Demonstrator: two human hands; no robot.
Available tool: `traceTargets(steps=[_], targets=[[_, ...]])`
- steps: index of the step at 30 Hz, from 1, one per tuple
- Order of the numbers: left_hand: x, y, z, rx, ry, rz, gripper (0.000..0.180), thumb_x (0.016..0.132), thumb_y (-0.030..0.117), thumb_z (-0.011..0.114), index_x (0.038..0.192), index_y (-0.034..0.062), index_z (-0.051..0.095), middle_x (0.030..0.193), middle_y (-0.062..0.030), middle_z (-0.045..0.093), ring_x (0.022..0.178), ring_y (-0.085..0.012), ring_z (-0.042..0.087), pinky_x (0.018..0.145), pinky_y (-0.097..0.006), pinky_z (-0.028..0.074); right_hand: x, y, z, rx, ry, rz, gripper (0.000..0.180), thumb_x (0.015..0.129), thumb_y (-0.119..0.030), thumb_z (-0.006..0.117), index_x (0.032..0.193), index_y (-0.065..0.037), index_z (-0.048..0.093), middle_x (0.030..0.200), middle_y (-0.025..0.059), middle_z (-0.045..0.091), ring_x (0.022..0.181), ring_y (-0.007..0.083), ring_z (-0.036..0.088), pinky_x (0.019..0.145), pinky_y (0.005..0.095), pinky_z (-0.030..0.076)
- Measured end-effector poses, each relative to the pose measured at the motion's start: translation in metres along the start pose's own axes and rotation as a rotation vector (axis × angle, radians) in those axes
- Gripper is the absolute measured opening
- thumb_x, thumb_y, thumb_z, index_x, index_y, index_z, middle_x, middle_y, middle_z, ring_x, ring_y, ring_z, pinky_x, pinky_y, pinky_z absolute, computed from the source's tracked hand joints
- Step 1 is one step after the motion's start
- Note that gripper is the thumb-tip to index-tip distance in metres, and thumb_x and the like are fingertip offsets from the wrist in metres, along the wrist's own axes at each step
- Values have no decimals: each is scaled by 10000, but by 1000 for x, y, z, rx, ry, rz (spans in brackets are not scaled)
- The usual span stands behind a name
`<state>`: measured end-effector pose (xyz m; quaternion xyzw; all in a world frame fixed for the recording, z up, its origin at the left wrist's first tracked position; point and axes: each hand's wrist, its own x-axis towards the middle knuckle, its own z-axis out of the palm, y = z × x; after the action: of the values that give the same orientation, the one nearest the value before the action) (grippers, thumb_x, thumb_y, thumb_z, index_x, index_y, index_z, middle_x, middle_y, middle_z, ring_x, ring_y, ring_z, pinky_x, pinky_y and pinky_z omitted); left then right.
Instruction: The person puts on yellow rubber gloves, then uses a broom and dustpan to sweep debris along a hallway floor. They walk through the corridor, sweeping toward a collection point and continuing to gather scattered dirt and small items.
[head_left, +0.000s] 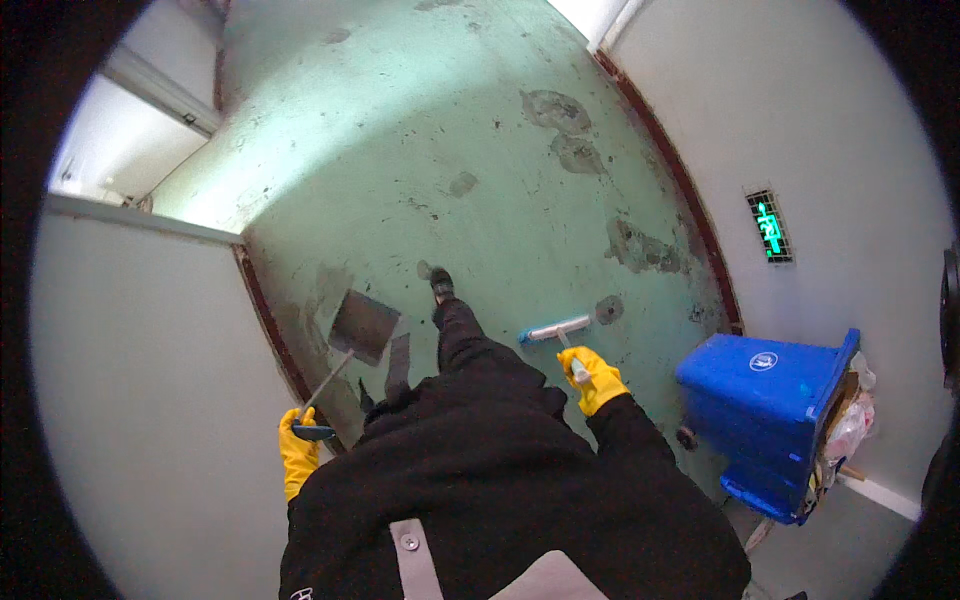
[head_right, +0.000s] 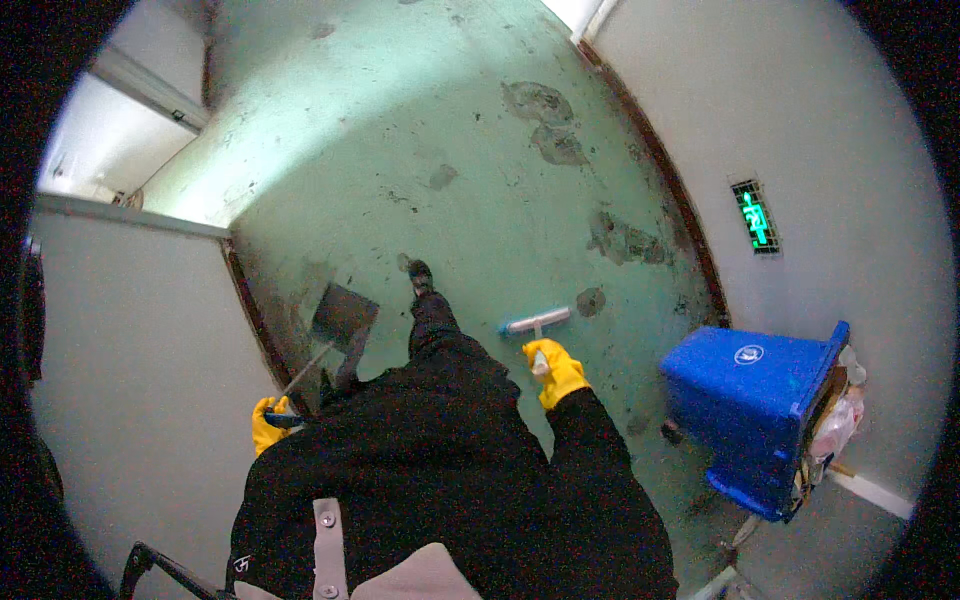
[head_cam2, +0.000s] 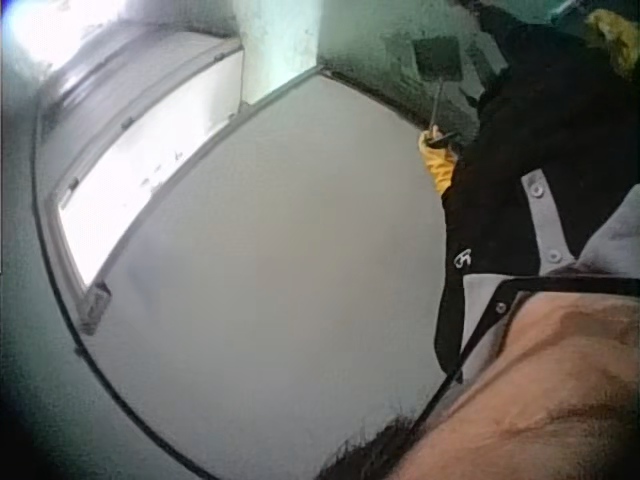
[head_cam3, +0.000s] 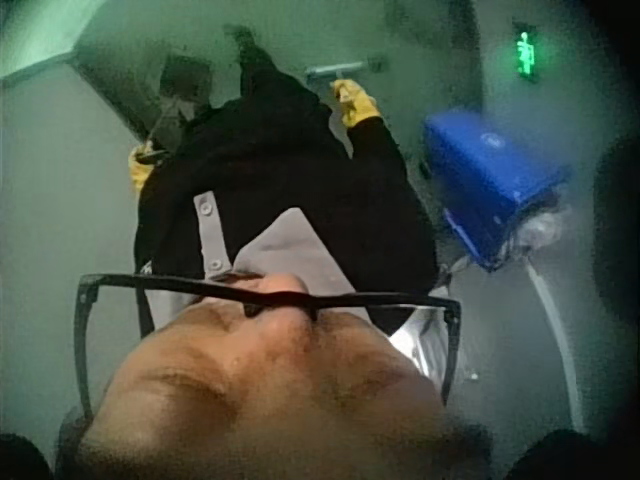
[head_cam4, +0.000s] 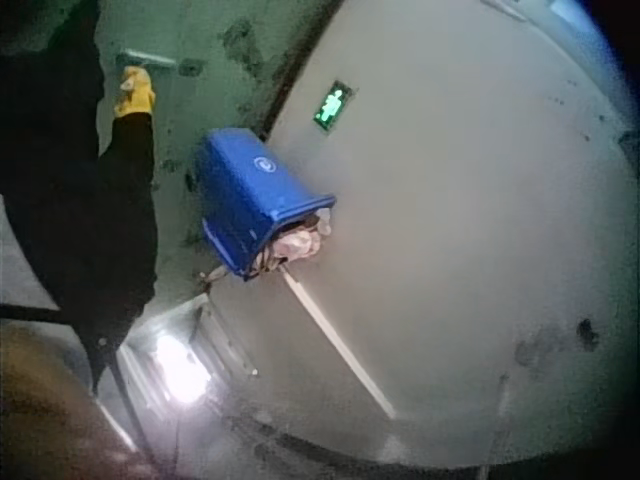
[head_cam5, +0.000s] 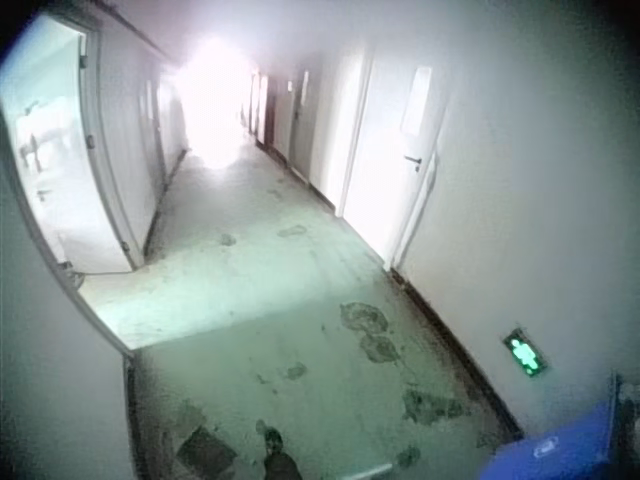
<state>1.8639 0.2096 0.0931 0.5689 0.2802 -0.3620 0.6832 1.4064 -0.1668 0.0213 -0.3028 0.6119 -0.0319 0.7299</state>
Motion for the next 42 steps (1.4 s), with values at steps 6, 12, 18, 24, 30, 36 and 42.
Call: traceTargets(steps=[6, 12, 18, 24, 30, 36, 42], targets=[[51, 100, 106, 199, -56, 168, 247, 819, 279, 558, 980, 94, 581, 988, -139, 624, 563, -162, 556, 480, -237, 457, 98, -93, 104, -443, 19, -112, 211, 656, -195, 681, 763, -16, 654, 635, 117, 603, 629, 249, 610, 571, 369, 468], [135, 168, 227, 314, -121, 196, 299, 770, 298, 631, 907, 39, 575, 736, -51, 619, 453, -94, 448, 405, -212, 371, 121, -199, 174, -443, 227, -158, 529, 617, -67, 686, 1116, -14, 518, 893, 155, 594, 634, 239, 603, 528, 365, 468], [221, 209, 330, 307, -184, -13, 230, 809, 246, 602, 865, 28, 556, 748, -110, 631, 473, -164, 489, 466, -268, 440, 80, -215, 201, -73, 144, -72, 772, 690, 21, 596, 1374, -118, 265, 795, 133, 576, 566, 205, 581, 486, 309, 457], [287, 227, 408, 391, -170, 23, 248, 811, 229, 588, 913, 11, 528, 810, -146, 610, 551, -215, 520, 529, -319, 465, 38, -183, 184, 41, 269, 30, 726, 704, 4, 567, 1362, -142, 299, 829, 137, 570, 553, 217, 579, 509, 330, 482], [306, 232, 459, 441, -268, 37, 322, 802, 240, 607, 960, -17, 495, 781, -166, 589, 606, -259, 568, 562, -362, 502, 114, -212, 148, 11, 492, 68, 697, 689, -161, 592, 1323, -200, 305, 763, 86, 544, 531, 198, 500, 394, 342, 400], [288, 223, 501, 441, -378, -53, 280, 783, 257, 629, 862, 13, 515, 702, -108, 573, 580, -221, 579, 514, -311, 493, 152, -266, 261, -84, 244, -35, 685, 752, -190, 546, 1367, -228, 247, 843, 109, 554, 703, 236, 523, 539, 425, 423], [276, 225, 498, 447, -350, -89, 313, 763, 246, 636, 956, 46, 492, 757, -111, 542, 631, -264, 581, 530, -371, 498, 136, -310, 376, -634, -134, -76, 720, 698, -34, 533, 1366, -153, 290, 840, 117, 576, 622, 194, 572, 552, 302, 459]])
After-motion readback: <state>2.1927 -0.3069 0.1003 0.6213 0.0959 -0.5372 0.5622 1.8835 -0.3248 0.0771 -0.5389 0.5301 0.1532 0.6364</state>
